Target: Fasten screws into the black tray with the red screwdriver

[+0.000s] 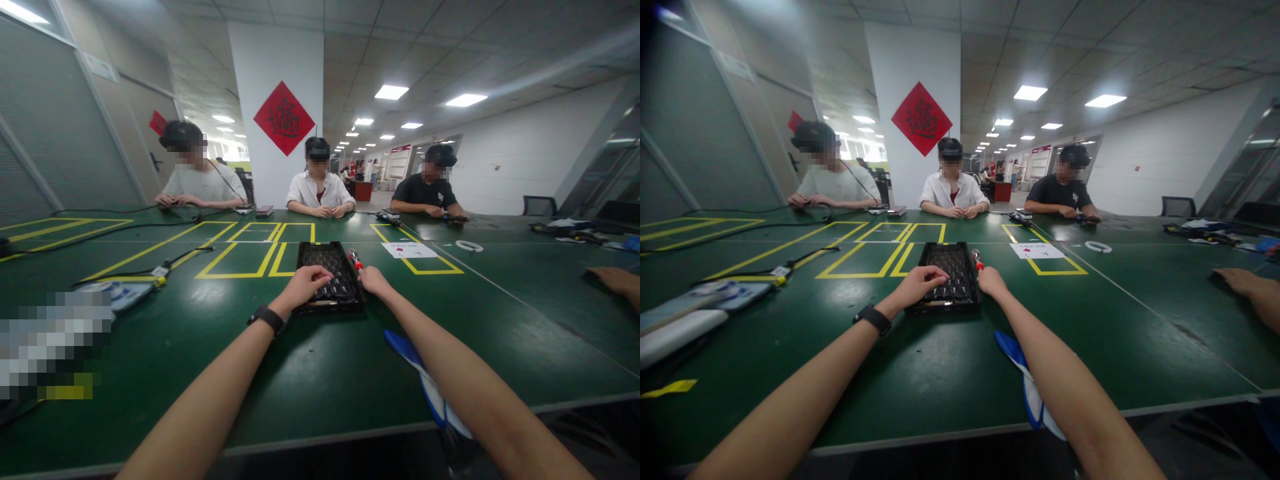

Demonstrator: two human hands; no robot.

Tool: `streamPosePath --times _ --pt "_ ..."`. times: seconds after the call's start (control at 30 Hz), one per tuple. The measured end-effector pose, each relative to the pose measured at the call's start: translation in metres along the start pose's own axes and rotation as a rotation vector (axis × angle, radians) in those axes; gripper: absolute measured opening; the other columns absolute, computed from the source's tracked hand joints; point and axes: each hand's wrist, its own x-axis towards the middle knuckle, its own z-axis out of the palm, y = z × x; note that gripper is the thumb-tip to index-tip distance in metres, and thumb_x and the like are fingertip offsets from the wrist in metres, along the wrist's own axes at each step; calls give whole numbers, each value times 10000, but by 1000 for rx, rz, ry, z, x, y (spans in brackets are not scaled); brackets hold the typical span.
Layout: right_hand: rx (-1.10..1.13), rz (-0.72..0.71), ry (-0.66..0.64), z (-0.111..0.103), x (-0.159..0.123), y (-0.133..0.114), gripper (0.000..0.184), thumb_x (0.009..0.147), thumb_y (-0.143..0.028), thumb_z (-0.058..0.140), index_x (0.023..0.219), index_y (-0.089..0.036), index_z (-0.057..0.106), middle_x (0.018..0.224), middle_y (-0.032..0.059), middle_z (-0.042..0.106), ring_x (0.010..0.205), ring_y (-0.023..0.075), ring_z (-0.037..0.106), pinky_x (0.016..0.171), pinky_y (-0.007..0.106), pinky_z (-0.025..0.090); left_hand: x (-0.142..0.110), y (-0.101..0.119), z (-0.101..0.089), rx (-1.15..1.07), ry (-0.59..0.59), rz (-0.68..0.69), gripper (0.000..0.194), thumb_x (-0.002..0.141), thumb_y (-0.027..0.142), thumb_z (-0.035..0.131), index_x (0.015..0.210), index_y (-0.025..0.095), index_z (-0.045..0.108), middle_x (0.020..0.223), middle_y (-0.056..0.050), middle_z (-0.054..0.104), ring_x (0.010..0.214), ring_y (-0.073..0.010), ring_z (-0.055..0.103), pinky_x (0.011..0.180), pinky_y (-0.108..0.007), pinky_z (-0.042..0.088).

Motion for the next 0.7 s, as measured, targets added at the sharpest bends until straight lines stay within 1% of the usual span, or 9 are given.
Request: streamPosePath --times 0.07,0.13,0.2,0.27,0.33,0.43,0.53,0.6,0.7 --pt "158 -62 72 -1 -1 -8 422 879 -298 179 842 -119 559 802 124 629 702 146 604 581 230 434 0 -1 1 -48 -11 -15 269 740 352 509 819 131 641 697 -22 617 595 -108 497 560 -217 368" --pt "503 -161 103 0 -5 -19 409 878 -349 160 881 -134 507 757 84 625 567 106 576 480 200 409 0 -1 2 -88 -15 -17 275 734 364 517 813 128 633 687 -17 606 583 -101 487 548 -211 361" --pt "905 -280 24 4 -11 -30 326 842 -408 288 848 -147 483 719 54 621 494 85 553 414 175 377 0 -1 2 -125 -17 -19 282 730 379 521 802 126 625 682 -12 597 578 -94 480 545 -206 359" --pt "1108 -347 -76 8 -18 -38 276 791 -415 414 799 -149 487 694 39 620 494 81 560 407 162 378 -1 0 2 -172 -27 -34 292 715 393 541 795 122 615 688 -13 596 579 -89 482 548 -202 361" --pt "1153 -373 -104 10 -23 -42 259 761 -402 476 775 -145 505 667 31 619 495 82 566 427 168 404 -1 0 2 -221 -48 -58 307 682 400 579 795 116 606 693 -17 599 578 -87 487 545 -198 365" --pt "1135 -416 -77 11 -28 -44 256 736 -394 523 742 -138 536 626 25 617 476 82 558 453 184 429 -2 -1 4 -264 -77 -92 323 631 394 629 771 105 604 661 -16 591 563 -86 485 535 -198 366" --pt "1105 -455 -41 12 -29 -44 258 712 -392 559 718 -134 557 610 25 617 470 79 545 466 192 436 -2 -5 5 -266 -107 -108 311 623 385 633 736 96 609 622 -8 577 541 -83 472 519 -195 355" --pt "1104 -467 -24 12 -29 -45 271 719 -404 547 759 -137 569 619 22 618 466 77 536 472 199 441 -2 -8 5 -237 -132 -94 298 650 379 607 735 93 615 608 -3 570 529 -80 459 506 -192 341" --pt "1133 -476 -45 12 -30 -48 306 753 -424 491 872 -150 560 663 16 618 467 73 534 478 206 451 -1 -12 5 -188 -161 -49 276 705 356 549 758 96 626 619 -3 571 543 -83 457 525 -197 343"
